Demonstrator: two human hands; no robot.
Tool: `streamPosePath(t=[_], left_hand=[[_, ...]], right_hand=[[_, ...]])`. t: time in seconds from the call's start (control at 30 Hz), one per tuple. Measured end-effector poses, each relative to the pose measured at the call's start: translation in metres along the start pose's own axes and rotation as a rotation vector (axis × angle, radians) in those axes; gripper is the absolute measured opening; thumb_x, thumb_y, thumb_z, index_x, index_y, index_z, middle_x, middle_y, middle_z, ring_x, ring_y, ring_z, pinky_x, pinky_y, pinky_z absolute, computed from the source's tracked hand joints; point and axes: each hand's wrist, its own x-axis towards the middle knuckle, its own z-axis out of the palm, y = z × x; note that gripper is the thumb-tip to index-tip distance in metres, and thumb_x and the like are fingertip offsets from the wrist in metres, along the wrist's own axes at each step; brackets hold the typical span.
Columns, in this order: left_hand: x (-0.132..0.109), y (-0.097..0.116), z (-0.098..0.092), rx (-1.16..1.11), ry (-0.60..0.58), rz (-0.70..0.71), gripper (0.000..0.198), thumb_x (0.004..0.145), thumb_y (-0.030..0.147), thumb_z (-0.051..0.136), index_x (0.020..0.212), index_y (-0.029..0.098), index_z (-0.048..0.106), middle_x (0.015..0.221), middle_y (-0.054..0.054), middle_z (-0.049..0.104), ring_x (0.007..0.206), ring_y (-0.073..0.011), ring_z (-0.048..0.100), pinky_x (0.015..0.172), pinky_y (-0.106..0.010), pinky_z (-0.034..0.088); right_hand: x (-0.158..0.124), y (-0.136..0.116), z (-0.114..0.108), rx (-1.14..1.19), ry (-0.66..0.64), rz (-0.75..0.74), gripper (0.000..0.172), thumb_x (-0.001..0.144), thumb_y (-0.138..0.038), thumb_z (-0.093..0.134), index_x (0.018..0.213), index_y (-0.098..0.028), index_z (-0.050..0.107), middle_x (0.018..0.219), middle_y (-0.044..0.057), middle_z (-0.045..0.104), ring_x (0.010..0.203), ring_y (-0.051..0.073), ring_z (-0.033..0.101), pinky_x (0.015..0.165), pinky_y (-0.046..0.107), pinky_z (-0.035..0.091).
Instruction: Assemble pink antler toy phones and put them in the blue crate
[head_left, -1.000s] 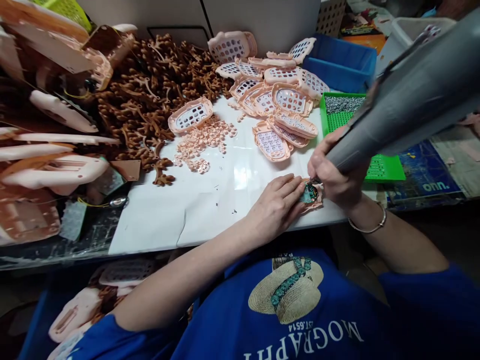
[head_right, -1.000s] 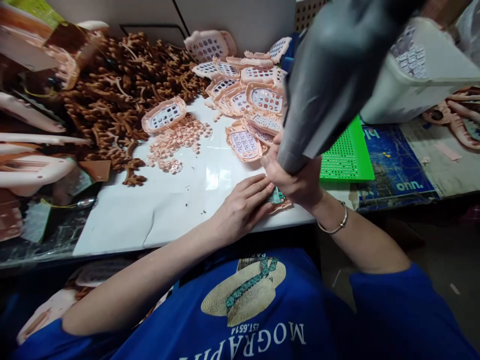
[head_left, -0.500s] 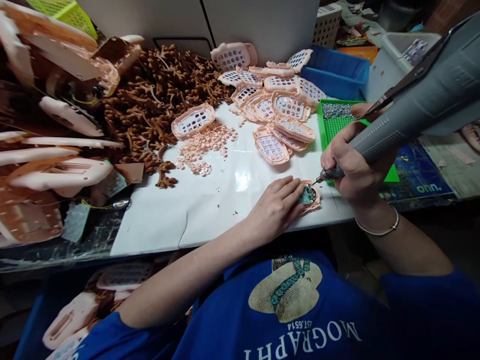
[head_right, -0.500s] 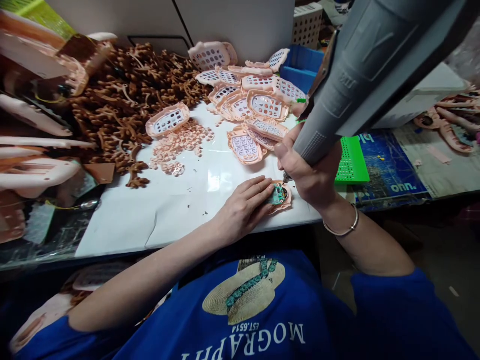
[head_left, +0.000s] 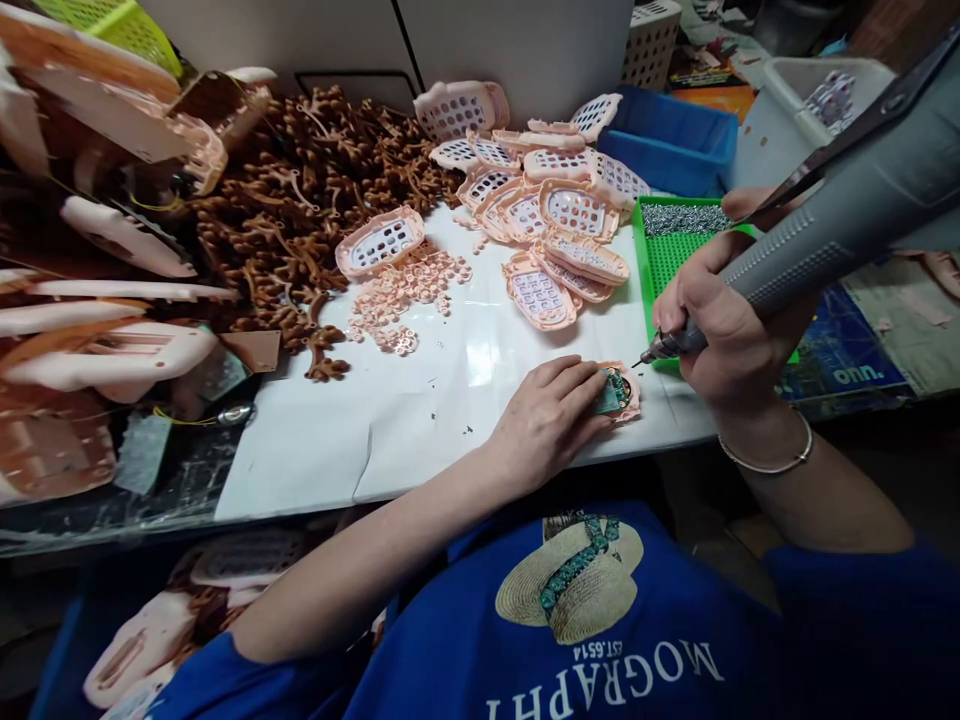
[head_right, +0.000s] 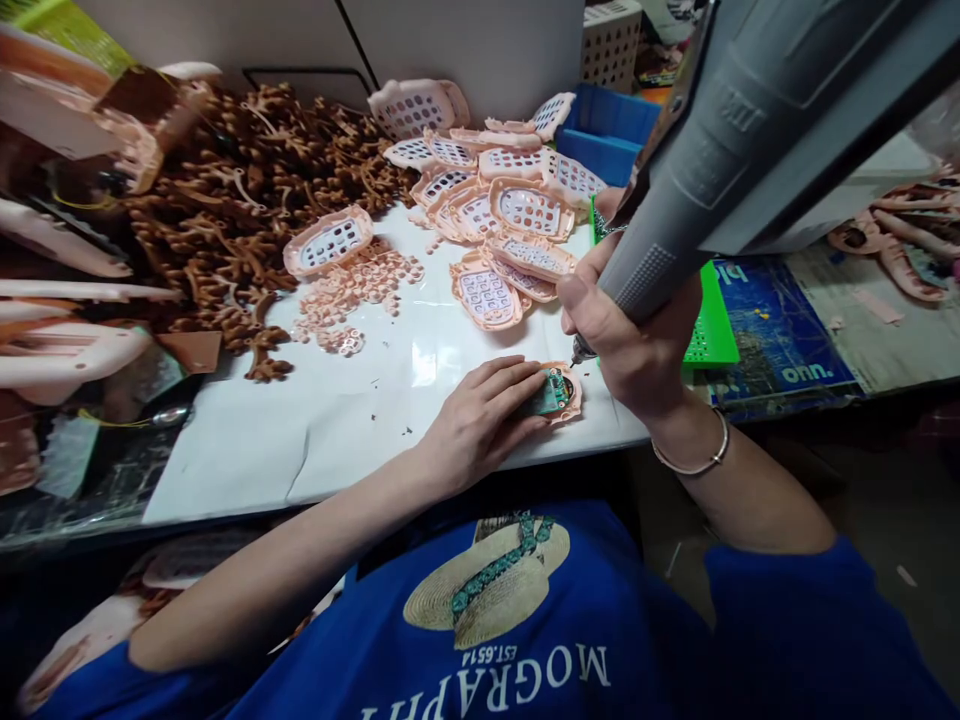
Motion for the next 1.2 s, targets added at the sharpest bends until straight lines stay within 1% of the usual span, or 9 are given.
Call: streamPosePath(t=[0.13, 0.27, 0.33, 0.5, 0.6, 0.73, 0.97, 1.1, 1.2], left_hand=[[0.000, 0.000, -0.005, -0.026, -0.037, -0.054, 0.042, 0.097, 0.039, 0.054, 0.130, 0.013, 0.055, 0.130, -0.017, 0.064, 0.121, -0.0288, 0.059, 0.101, -0.050, 0.053], [0.010, 0.000, -0.010, -0.007, -0.053, -0.085, 0.042, 0.096, 0.040, 0.055, 0.127, 0.012, 0.057, 0.129, -0.018, 0.063, 0.120, -0.0304, 0.058, 0.100, -0.050, 0.052], [0.018, -0.002, -0.009, -0.016, -0.102, -0.118, 0.040, 0.096, 0.041, 0.055, 0.124, 0.012, 0.058, 0.129, -0.018, 0.062, 0.118, -0.0310, 0.058, 0.098, -0.050, 0.051], [0.033, -0.010, -0.002, -0.109, -0.220, -0.196, 0.036, 0.090, 0.042, 0.063, 0.114, 0.016, 0.060, 0.118, -0.014, 0.063, 0.108, -0.0274, 0.060, 0.094, -0.046, 0.051], [0.035, -0.012, 0.001, -0.134, -0.210, -0.226, 0.034, 0.088, 0.039, 0.065, 0.111, 0.015, 0.059, 0.114, -0.013, 0.063, 0.105, -0.0267, 0.060, 0.092, -0.045, 0.051], [0.033, -0.011, 0.003, -0.167, -0.202, -0.220, 0.032, 0.087, 0.037, 0.066, 0.109, 0.014, 0.060, 0.119, -0.015, 0.063, 0.108, -0.0271, 0.060, 0.096, -0.047, 0.050], [0.033, -0.010, 0.002, -0.168, -0.228, -0.229, 0.032, 0.086, 0.034, 0.068, 0.112, 0.017, 0.058, 0.130, -0.014, 0.061, 0.118, -0.0294, 0.058, 0.103, -0.051, 0.046], [0.032, -0.005, -0.001, -0.167, -0.194, -0.255, 0.033, 0.083, 0.031, 0.072, 0.109, 0.018, 0.056, 0.123, -0.013, 0.062, 0.113, -0.0279, 0.060, 0.097, -0.047, 0.049], [0.029, 0.001, -0.005, -0.140, -0.171, -0.239, 0.030, 0.085, 0.029, 0.069, 0.108, 0.018, 0.054, 0.107, -0.009, 0.067, 0.096, -0.0231, 0.064, 0.084, -0.039, 0.053]], right_hand=[[0.006, -0.006, 0.000, -0.063, 0.049, 0.001, 0.042, 0.079, -0.049, 0.071, 0.116, -0.037, 0.056, 0.066, -0.006, 0.054, 0.046, 0.014, 0.049, 0.050, 0.033, 0.046], [0.019, -0.008, -0.002, -0.053, 0.098, -0.061, 0.048, 0.075, -0.053, 0.074, 0.117, -0.036, 0.057, 0.068, -0.005, 0.055, 0.044, 0.014, 0.045, 0.051, 0.034, 0.047], [0.022, -0.009, -0.004, -0.062, 0.090, -0.068, 0.048, 0.076, -0.055, 0.073, 0.117, -0.037, 0.057, 0.065, -0.005, 0.053, 0.043, 0.014, 0.044, 0.052, 0.034, 0.049], [0.017, -0.013, -0.007, -0.001, 0.029, -0.084, 0.040, 0.077, -0.047, 0.076, 0.113, -0.037, 0.060, 0.061, -0.006, 0.049, 0.042, 0.014, 0.047, 0.050, 0.034, 0.046], [0.012, -0.014, -0.010, -0.031, 0.012, -0.036, 0.042, 0.080, -0.047, 0.073, 0.118, -0.037, 0.057, 0.063, -0.005, 0.050, 0.047, 0.017, 0.052, 0.056, 0.038, 0.050], [0.012, -0.009, -0.016, -0.058, 0.027, -0.005, 0.048, 0.079, -0.053, 0.071, 0.120, -0.036, 0.052, 0.067, -0.004, 0.053, 0.054, 0.019, 0.059, 0.058, 0.038, 0.055], [0.017, -0.006, -0.022, -0.023, 0.066, -0.072, 0.044, 0.075, -0.050, 0.077, 0.112, -0.036, 0.060, 0.064, -0.006, 0.054, 0.042, 0.012, 0.046, 0.047, 0.034, 0.047], [0.018, -0.010, -0.023, -0.039, 0.075, -0.057, 0.037, 0.076, -0.045, 0.077, 0.110, -0.038, 0.063, 0.067, -0.006, 0.058, 0.042, 0.013, 0.046, 0.046, 0.035, 0.045], [0.021, -0.010, -0.025, -0.018, 0.088, -0.092, 0.037, 0.075, -0.043, 0.079, 0.108, -0.036, 0.064, 0.063, -0.007, 0.057, 0.040, 0.011, 0.044, 0.044, 0.032, 0.044]])
